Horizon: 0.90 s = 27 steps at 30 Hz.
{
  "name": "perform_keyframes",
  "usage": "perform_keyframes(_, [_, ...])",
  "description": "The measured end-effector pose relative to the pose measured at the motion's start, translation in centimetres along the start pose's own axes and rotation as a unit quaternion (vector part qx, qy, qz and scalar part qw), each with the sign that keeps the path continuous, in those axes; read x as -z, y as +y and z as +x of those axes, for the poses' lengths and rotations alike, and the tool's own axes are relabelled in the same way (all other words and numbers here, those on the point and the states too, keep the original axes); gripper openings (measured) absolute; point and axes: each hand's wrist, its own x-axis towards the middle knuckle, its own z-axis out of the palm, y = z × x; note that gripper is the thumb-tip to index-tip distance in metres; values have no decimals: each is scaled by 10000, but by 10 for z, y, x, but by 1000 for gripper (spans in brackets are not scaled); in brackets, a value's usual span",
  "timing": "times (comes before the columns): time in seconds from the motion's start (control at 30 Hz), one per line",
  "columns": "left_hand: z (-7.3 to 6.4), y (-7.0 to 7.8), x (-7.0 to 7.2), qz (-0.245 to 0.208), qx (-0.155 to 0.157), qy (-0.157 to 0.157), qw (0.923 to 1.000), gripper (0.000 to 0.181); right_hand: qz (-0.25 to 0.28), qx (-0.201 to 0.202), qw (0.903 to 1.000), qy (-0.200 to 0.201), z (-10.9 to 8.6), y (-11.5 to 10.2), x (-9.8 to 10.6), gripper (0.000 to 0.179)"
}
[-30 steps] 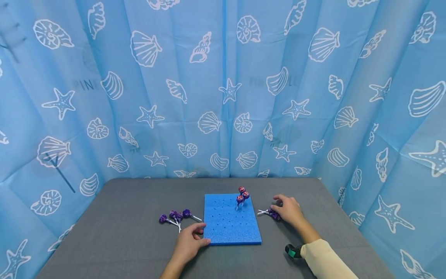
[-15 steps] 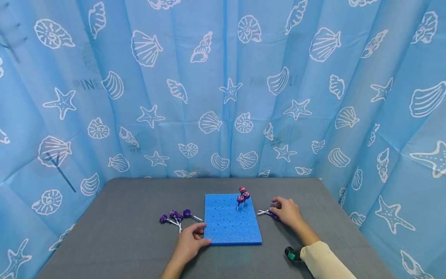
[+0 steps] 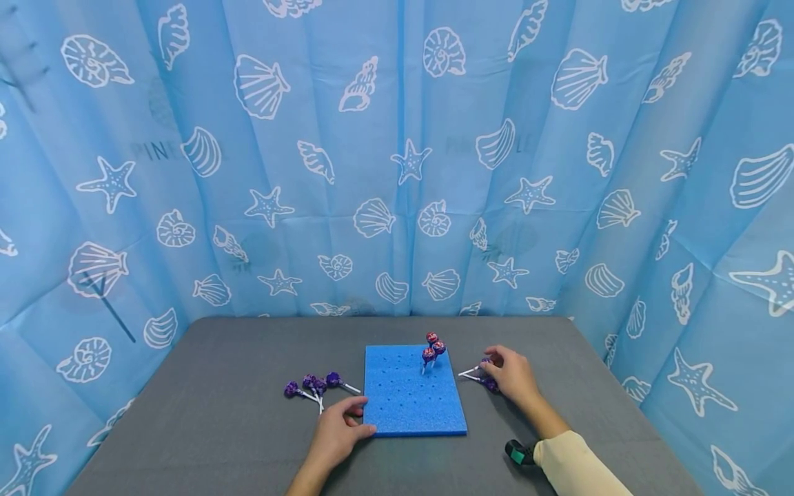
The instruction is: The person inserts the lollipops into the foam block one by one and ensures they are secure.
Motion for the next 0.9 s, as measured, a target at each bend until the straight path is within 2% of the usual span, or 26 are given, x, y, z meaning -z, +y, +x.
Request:
perform_keyframes(0.27, [0, 0, 0, -8, 6, -30, 10000, 50, 278, 281, 9975, 580, 1, -11, 2, 23])
perform_keyframes(0.47, [0, 0, 1, -6, 7, -44, 10000, 50, 354, 723, 9924, 928, 2, -25, 5, 23])
perform_keyframes(0.9, [-1, 0, 1, -38, 25, -48, 10000, 50, 335, 958, 9898, 1002, 5, -44, -4, 26])
